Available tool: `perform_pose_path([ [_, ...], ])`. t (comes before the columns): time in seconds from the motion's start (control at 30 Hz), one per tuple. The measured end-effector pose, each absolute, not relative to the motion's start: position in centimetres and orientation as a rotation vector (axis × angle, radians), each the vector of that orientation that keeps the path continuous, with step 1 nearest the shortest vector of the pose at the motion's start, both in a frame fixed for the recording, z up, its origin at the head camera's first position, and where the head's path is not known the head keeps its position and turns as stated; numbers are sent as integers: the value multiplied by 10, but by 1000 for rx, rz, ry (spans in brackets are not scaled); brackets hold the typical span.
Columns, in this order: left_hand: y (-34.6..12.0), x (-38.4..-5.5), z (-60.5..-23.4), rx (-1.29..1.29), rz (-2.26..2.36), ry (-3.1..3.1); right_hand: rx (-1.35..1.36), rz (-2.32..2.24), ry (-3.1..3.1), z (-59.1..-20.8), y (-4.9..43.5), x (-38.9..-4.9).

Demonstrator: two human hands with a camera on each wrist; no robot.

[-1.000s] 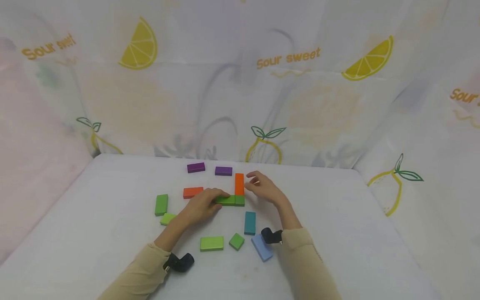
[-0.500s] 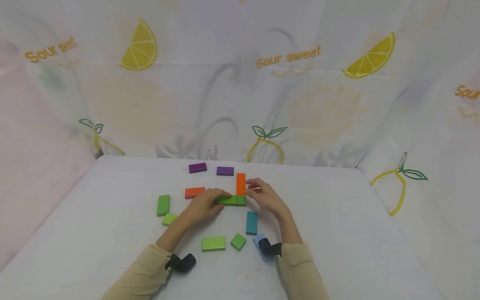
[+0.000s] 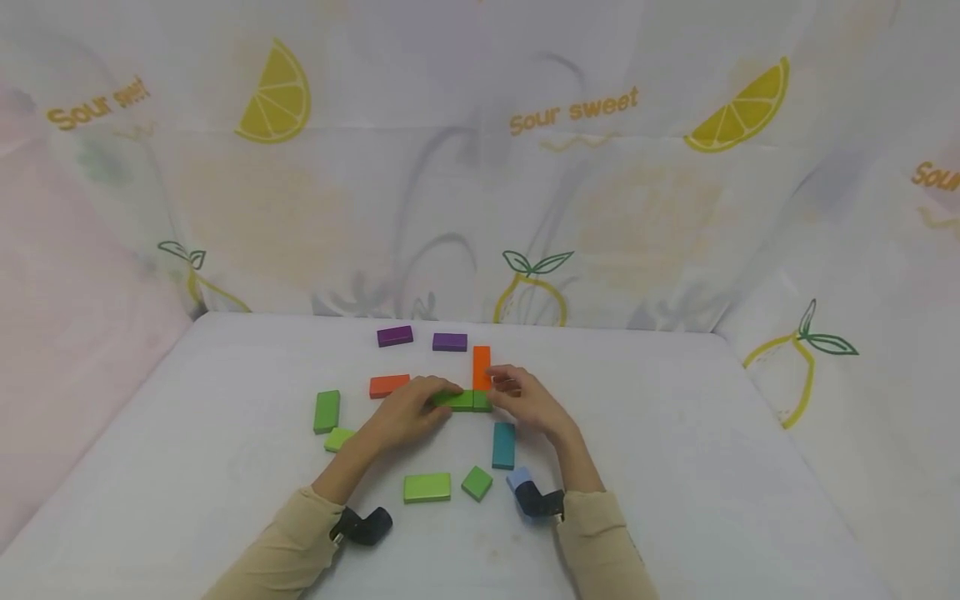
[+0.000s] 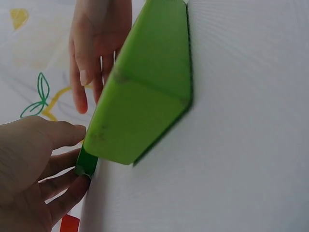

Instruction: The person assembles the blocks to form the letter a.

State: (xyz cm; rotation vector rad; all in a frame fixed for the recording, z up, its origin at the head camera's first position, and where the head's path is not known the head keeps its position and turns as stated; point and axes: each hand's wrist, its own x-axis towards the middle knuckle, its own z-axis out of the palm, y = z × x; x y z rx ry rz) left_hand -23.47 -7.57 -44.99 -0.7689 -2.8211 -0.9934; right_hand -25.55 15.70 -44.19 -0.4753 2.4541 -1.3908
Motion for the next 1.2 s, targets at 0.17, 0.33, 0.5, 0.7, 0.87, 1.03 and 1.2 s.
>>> perform_pose_path([
  [0.17,-75,-237,-446,-767,-1000,-2853,-535,-1378,2493,-448,158,-256],
  [0.33,-74,-246,-439,-731,-1054,-2844,-555,-1387,2504,-450,158,-258],
  [0.5,-74,-258,-433,-725,-1056,-2750,-542,-1398,2529,-449,159,-260],
  [0.7,-72,-267,-435,-656,-1005,-2731,-522,-1423,2522,-457,162,-262],
  [0.87,-71,-272,-437,-614,-974,-2747,-557,-1417,2529,-460,161,-260],
  [1.03,-67,-287,-433,-600,-952,-2741,-564,-1415,2599,-458,162,-260],
  [1.2,-67,-299,-437,-546,-891,-2818,-578,-1406,2602,-461,161,-261],
])
